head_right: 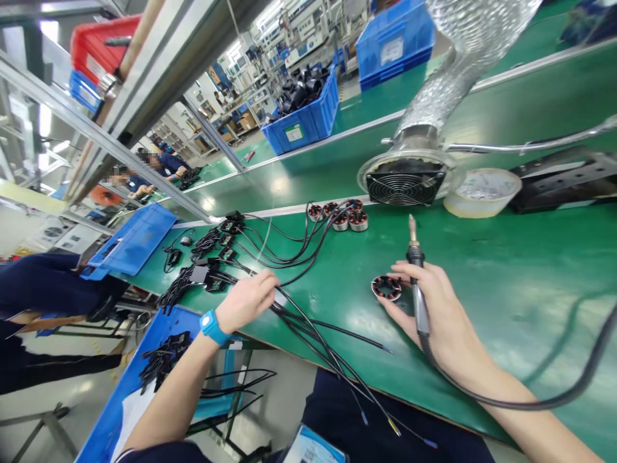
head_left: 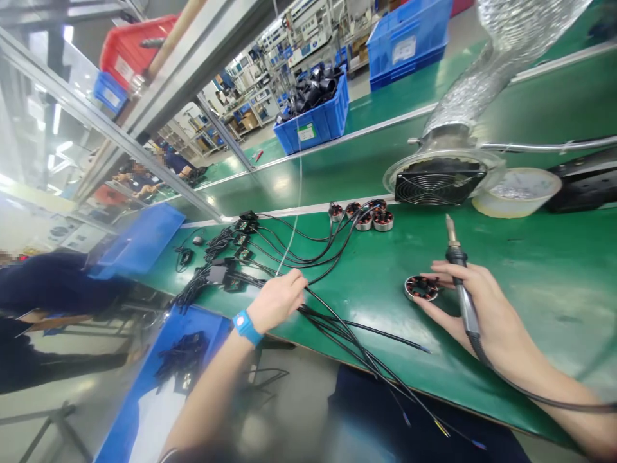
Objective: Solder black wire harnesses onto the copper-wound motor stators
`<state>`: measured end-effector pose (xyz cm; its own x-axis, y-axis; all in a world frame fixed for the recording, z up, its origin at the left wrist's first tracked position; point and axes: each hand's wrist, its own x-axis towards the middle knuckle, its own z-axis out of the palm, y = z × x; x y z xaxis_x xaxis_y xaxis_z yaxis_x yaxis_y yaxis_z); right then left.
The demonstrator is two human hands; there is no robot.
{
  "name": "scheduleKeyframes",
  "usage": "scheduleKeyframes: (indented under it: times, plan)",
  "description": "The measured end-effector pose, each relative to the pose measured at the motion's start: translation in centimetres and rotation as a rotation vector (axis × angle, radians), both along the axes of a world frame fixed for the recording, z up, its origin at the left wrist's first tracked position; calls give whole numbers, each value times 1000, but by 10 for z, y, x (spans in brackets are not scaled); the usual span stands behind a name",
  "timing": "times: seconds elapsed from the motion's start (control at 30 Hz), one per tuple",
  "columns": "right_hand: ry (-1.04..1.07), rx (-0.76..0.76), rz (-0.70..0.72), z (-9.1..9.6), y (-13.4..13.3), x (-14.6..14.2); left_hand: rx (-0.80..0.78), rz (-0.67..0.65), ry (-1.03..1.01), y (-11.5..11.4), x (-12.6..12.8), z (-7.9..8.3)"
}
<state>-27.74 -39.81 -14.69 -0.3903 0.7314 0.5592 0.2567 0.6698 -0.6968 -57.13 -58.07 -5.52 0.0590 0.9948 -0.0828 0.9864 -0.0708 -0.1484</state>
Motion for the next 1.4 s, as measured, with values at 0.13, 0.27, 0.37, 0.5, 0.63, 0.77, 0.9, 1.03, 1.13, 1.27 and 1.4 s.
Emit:
scheduleKeyframes:
  times: [0.13, 0.27, 0.37, 0.5, 0.63, 0.77, 0.9, 1.03, 1.13, 1.27, 1.4]
  plan:
    - [22, -16, 12, -2, 3, 12, 2, -28, 19, 28, 12, -20]
    - [43, -67, -22, -3, 4, 20, -104, -268, -125, 52, 58, -35]
    - [47, -77, -13, -3, 3, 22, -146, -397, -241, 61, 91, -33]
    - [49, -81, -11, -2, 3, 22, -207, -468, -454, 74, 110, -32]
    - [55, -112, 0, -2, 1, 24, -179, -354, -636, 85, 112, -39]
    - [71, -121, 6, -2, 1, 24, -247, -372, -739, 87, 110, -41]
    - [73, -130, 12, 0, 0, 23, -296, -375, -760, 83, 109, -38]
    - [61, -161, 68, 4, -4, 19, -294, -375, -720, 80, 110, -32]
    - [40, -190, 143, 10, -8, 14, -188, -241, -822, 84, 106, -23]
    - [17, -197, 230, 17, -10, 5, 71, -39, -1031, 100, 94, -12]
    - [6, -149, 242, 22, -11, -1, 114, -11, -1253, 114, 88, -15]
